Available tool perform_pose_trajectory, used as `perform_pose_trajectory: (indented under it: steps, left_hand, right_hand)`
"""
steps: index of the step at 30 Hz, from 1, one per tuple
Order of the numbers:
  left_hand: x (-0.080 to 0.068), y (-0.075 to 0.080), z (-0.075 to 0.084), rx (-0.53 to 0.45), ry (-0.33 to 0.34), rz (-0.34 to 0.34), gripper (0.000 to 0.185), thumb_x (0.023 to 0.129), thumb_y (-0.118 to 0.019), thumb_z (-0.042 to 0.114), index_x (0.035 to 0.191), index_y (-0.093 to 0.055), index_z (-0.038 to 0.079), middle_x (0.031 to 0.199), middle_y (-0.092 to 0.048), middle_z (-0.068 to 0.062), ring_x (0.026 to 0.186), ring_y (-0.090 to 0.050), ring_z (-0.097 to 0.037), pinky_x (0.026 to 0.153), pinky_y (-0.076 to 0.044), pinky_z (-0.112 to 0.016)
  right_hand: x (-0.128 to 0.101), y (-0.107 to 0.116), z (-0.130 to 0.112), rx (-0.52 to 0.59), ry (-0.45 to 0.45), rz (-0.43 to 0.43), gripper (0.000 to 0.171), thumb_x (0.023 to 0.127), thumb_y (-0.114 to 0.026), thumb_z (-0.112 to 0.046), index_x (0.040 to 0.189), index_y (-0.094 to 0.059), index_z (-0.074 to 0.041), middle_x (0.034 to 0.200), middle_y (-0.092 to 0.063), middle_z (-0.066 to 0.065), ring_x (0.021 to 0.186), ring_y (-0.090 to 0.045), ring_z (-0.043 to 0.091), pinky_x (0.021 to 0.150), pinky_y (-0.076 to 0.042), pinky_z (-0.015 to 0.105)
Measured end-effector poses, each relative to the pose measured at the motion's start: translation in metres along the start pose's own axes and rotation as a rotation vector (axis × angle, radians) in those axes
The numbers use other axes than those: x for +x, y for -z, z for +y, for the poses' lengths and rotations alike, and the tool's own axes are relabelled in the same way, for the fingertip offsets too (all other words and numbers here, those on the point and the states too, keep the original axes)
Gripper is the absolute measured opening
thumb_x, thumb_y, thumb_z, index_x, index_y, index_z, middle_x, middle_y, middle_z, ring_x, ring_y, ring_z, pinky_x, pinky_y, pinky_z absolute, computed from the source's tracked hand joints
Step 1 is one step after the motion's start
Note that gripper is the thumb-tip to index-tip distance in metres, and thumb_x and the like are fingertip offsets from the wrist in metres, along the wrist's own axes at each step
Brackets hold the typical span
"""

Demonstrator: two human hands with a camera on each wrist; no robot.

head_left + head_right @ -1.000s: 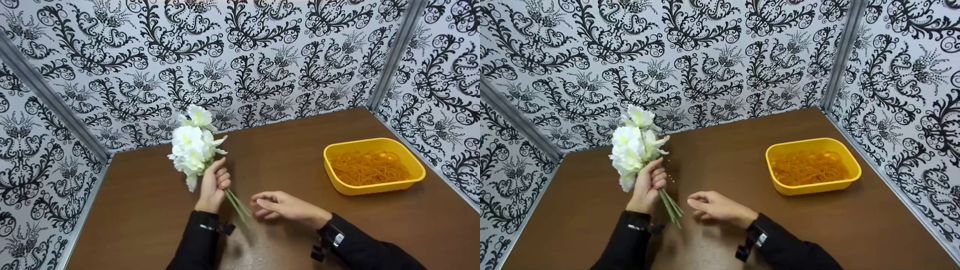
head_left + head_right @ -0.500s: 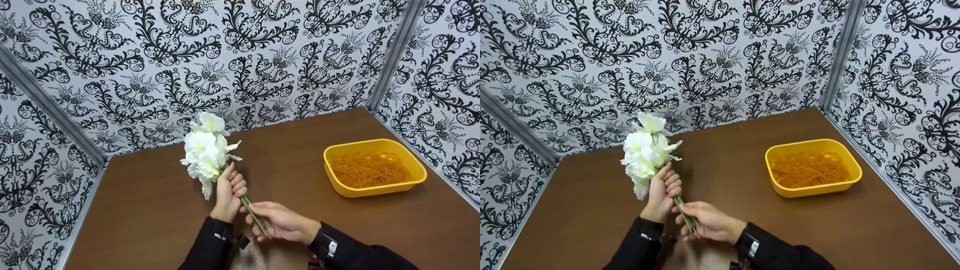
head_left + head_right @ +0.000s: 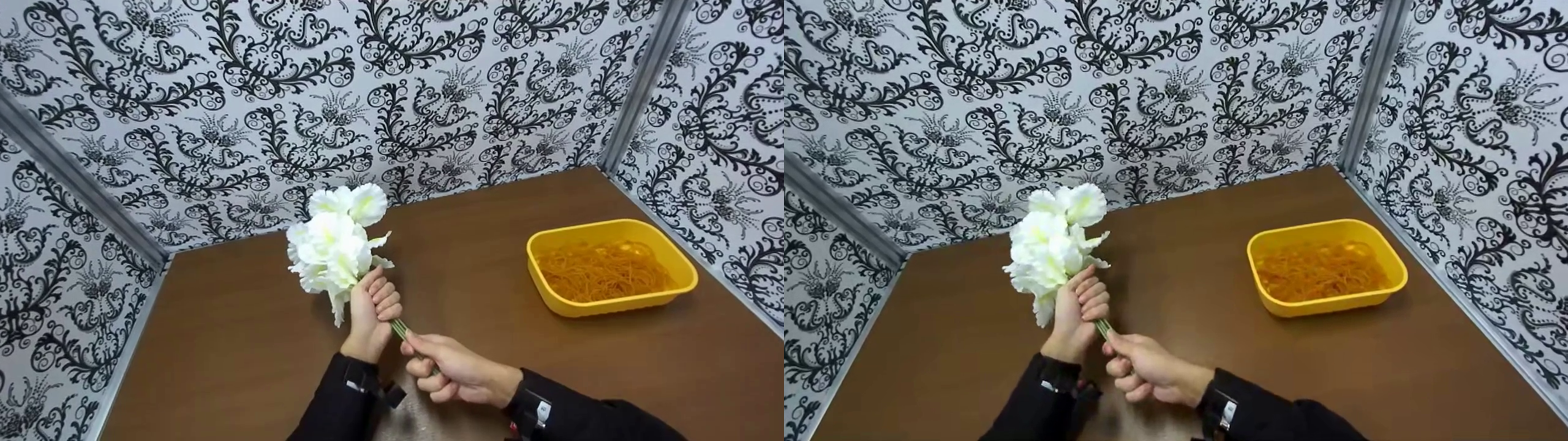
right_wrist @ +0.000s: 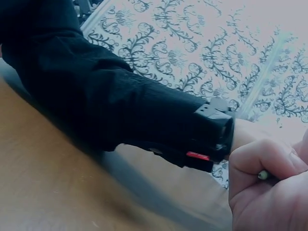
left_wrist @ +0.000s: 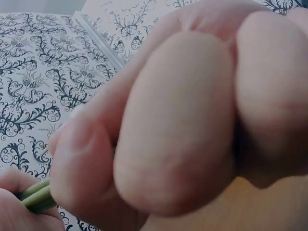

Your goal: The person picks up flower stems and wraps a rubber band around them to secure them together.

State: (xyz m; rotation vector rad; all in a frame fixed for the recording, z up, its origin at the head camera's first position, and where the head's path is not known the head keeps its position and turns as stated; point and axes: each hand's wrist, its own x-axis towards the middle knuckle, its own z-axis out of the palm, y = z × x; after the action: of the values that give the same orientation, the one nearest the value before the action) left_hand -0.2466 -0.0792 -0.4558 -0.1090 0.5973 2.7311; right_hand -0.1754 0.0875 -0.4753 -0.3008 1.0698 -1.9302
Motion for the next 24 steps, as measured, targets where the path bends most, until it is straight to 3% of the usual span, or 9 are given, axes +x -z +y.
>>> perform_pose_trajectory:
  steps: [7,14,17,19,24]
  left_hand:
    - [-0.004,-0.007,0.002,-0.011,0.007,-0.011,0.054,0.108,-0.036,0.022,0.055,-0.029,0.021,0.044,-0.028,0.011,0.038,-0.015,-0.001,0.034,-0.014,-0.014]
    - [-0.009,-0.013,0.005,-0.028,-0.013,-0.035,0.054,0.109,-0.034,0.023,0.056,-0.026,0.02,0.046,-0.024,0.011,0.04,-0.011,-0.002,0.033,-0.013,-0.014]
    - [-0.011,-0.015,0.009,-0.056,-0.029,-0.056,0.053,0.11,-0.033,0.023,0.057,-0.023,0.02,0.048,-0.022,0.011,0.041,-0.009,-0.002,0.034,-0.012,-0.014]
    - [-0.013,-0.017,0.012,-0.079,-0.034,-0.076,0.053,0.11,-0.032,0.024,0.059,-0.021,0.02,0.049,-0.019,0.011,0.042,-0.008,-0.002,0.034,-0.011,-0.014]
    - [-0.019,-0.022,0.02,-0.113,-0.039,-0.131,0.052,0.111,-0.029,0.025,0.06,-0.02,0.02,0.052,-0.015,0.011,0.043,-0.007,-0.002,0.035,-0.011,-0.014]
  right_hand:
    - [-0.003,-0.009,0.003,0.029,0.01,-0.032,0.031,0.11,-0.038,-0.044,0.097,-0.04,-0.015,0.065,-0.019,-0.008,0.046,-0.022,-0.001,0.04,-0.015,0.013]
    - [-0.006,-0.005,-0.003,-0.06,-0.013,-0.09,0.03,0.11,-0.038,-0.044,0.104,-0.04,-0.014,0.067,-0.022,-0.006,0.046,-0.026,0.001,0.038,-0.021,0.015]
    - [-0.013,-0.001,-0.01,-0.217,-0.025,-0.11,0.034,0.11,-0.038,-0.045,0.11,-0.044,-0.011,0.067,-0.035,-0.005,0.046,-0.034,0.004,0.038,-0.031,0.018]
    - [-0.02,0.003,-0.019,-0.398,-0.022,-0.124,0.039,0.11,-0.037,-0.045,0.113,-0.047,-0.008,0.07,-0.045,-0.003,0.047,-0.043,0.007,0.039,-0.04,0.02]
    - [-0.044,0.015,-0.058,-0.867,0.112,-0.075,0.032,0.111,-0.038,-0.035,0.121,-0.054,-0.009,0.077,-0.062,0.002,0.051,-0.059,0.012,0.043,-0.056,0.035]
